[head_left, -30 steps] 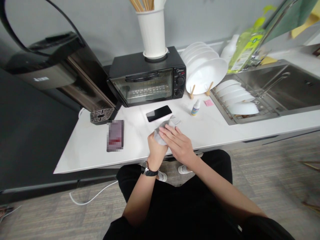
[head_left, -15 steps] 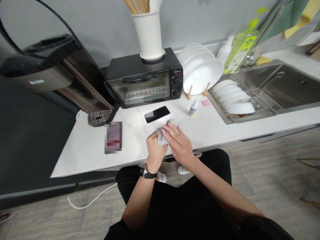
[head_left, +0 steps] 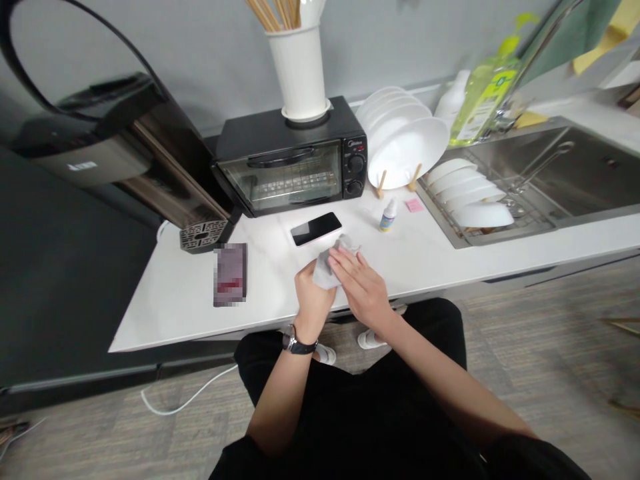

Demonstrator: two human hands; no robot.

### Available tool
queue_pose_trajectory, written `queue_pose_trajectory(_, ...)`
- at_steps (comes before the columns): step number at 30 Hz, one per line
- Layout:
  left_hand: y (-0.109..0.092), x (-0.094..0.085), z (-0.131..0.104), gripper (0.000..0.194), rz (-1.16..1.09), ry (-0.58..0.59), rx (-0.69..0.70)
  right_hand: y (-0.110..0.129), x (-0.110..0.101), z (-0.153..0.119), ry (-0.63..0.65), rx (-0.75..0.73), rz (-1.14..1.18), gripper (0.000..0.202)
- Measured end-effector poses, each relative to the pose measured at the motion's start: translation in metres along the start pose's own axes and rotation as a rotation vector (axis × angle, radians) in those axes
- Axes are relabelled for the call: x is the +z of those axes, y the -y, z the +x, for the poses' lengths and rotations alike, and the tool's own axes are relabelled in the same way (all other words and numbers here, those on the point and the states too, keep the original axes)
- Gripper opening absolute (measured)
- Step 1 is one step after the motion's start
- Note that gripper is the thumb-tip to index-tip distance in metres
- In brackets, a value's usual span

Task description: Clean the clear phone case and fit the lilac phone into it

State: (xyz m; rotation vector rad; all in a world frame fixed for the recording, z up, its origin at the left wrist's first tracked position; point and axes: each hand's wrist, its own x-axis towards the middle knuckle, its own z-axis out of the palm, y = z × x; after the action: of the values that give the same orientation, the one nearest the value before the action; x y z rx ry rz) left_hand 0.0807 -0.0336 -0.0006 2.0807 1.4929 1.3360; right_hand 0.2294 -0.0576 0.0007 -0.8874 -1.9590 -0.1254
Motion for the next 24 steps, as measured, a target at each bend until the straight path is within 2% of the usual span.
queue_pose_trajectory(2, 0.000, -0.003, 0.000, 0.020, 0.031, -0.019, 0.054, -0.008, -0.002, 0.000, -0.013, -0.004, -0.019, 0.075)
queue_pose_trajectory(6, -0.001, -0.006, 0.005, 0.027, 0.179, -0.026, 0.150, -0.019, -0.002, 0.003, -0.064, 0.098, -0.051, 0.072)
queue_pose_trajectory(12, 0.001, -0.004, 0.008, 0.023, 0.126, -0.038, 0.117, -0.012, 0.000, 0.008, 0.010, -0.018, -0.040, 0.075)
queue_pose_trajectory(18, 0.002, -0.007, 0.012, 0.022, 0.221, -0.057, 0.179, -0.023, -0.002, 0.012, -0.029, 0.064, -0.098, 0.071)
queue_pose_trajectory(24, 0.002, -0.006, 0.016, 0.024, 0.192, -0.044, 0.134, -0.023, -0.001, 0.014, 0.022, -0.011, -0.093, 0.071)
